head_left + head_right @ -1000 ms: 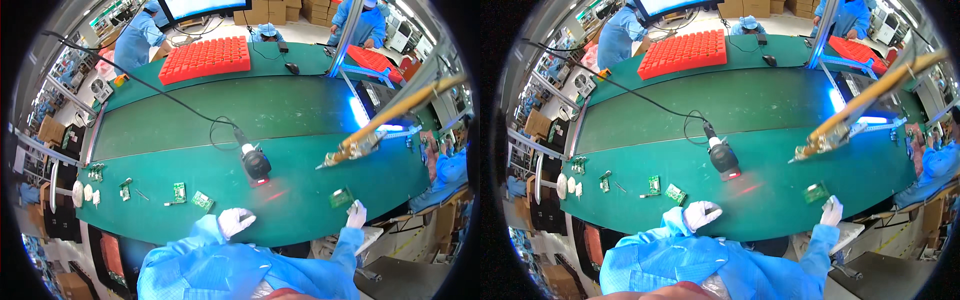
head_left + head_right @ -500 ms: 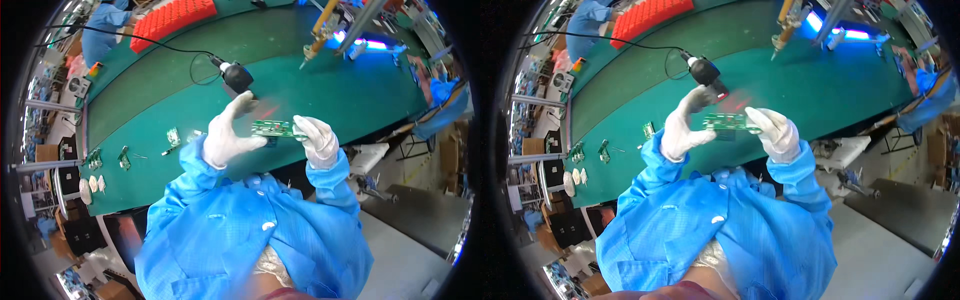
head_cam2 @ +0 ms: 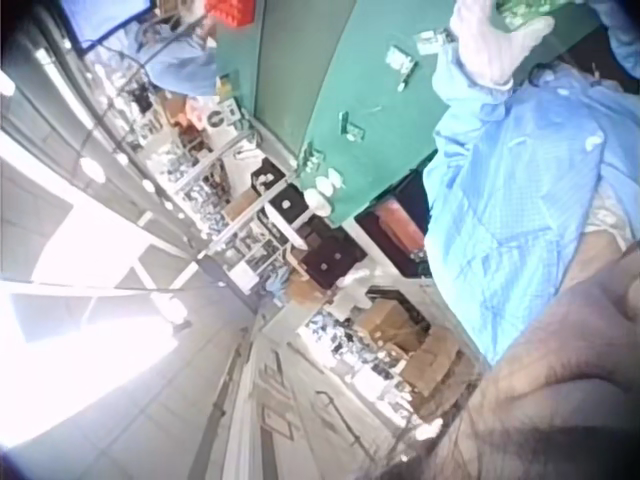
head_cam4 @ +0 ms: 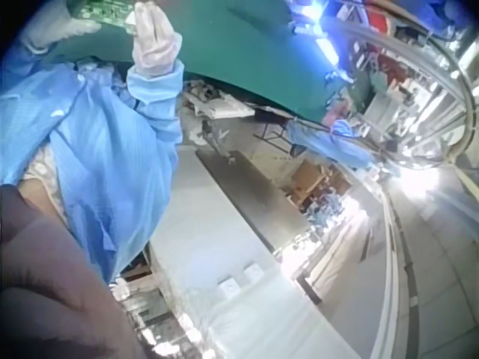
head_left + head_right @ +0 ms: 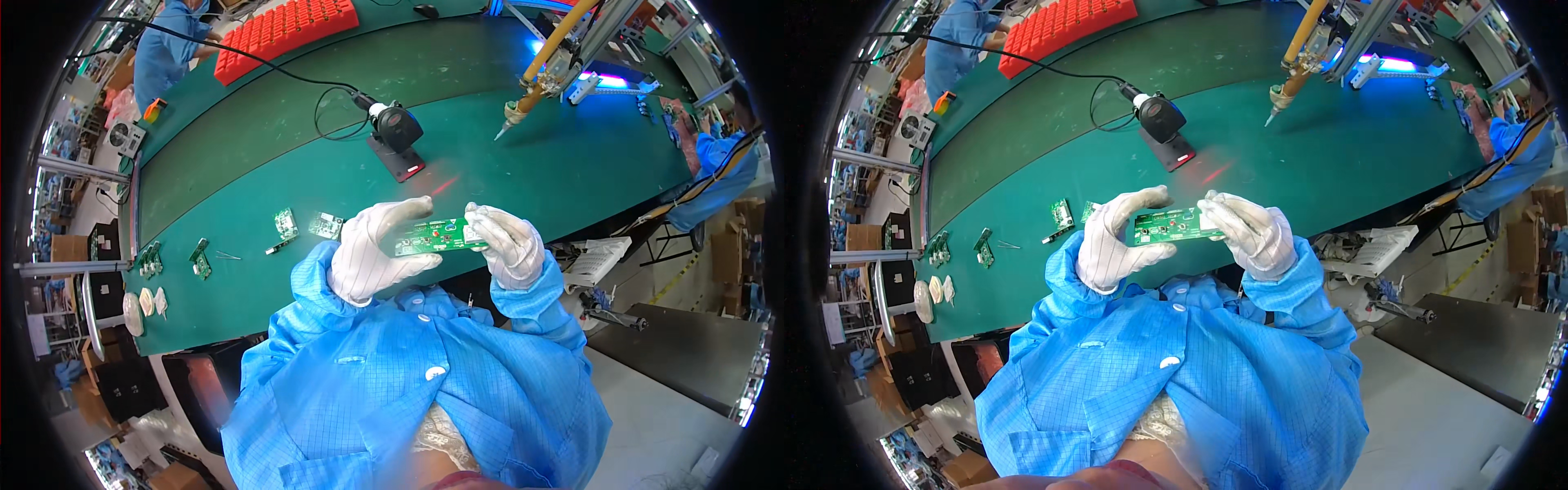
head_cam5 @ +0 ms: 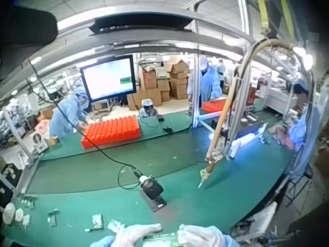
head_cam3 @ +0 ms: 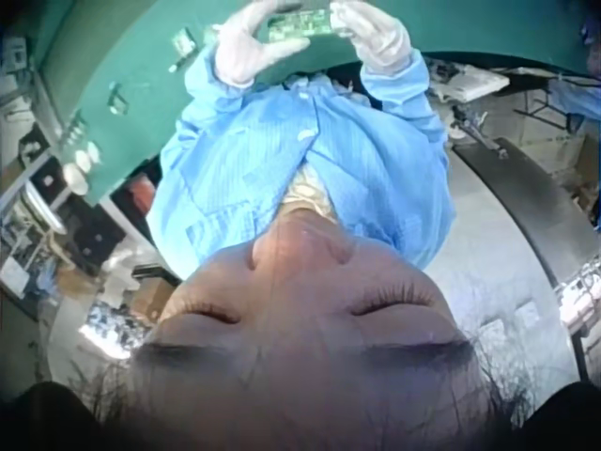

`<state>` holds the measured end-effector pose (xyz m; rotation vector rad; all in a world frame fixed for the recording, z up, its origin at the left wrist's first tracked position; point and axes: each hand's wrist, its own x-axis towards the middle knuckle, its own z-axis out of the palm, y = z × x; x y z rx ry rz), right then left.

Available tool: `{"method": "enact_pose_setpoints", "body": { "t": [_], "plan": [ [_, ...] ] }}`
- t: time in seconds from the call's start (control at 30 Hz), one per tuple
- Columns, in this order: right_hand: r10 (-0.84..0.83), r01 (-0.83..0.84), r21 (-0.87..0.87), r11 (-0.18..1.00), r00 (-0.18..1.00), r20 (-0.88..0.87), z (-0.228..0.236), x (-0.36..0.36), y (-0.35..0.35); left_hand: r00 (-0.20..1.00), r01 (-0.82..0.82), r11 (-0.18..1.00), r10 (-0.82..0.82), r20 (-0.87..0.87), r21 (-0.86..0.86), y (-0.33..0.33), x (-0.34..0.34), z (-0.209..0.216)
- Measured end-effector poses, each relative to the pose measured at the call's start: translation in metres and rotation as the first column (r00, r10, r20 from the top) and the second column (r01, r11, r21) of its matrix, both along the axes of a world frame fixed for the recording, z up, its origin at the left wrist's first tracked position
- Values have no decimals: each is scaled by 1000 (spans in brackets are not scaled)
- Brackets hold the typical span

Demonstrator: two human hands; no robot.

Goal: Apply glue or sealant to printed circuit boards at an assembly station.

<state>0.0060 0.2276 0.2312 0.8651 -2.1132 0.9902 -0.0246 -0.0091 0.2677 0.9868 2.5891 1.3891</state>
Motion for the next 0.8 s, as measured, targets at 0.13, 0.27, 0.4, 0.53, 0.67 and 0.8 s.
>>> {"method": "enact_pose_setpoints", "body": {
  "t": [0.13, 0.27, 0.4, 0.53, 0.67, 0.8],
  "plan": [
    [-127, 113, 140, 984, 988, 92, 20, -6, -3, 893, -37, 998, 9, 450, 53, 2, -5, 11],
    [-97, 69, 118, 991, 965, 244, 10, -29, -12, 720, -172, 962, -23, 694, 211, -1, -19, -27],
    [34, -43, 13, 999, 913, 407, 3, -46, -12, 711, -69, 977, -93, 697, 200, -9, -30, -44],
    [176, -103, -161, 982, 815, 553, -13, -62, -17, 654, 45, 973, -201, 729, 228, -19, -40, -62],
    [-162, 348, -398, 849, 888, 431, -55, -85, 21, 549, -161, 886, -285, 785, 434, -26, -40, -105],
    [-498, 832, -283, 478, 522, 693, -77, -133, 77, 349, -437, 812, -243, 905, 387, -29, -38, -121]
  ]
}}
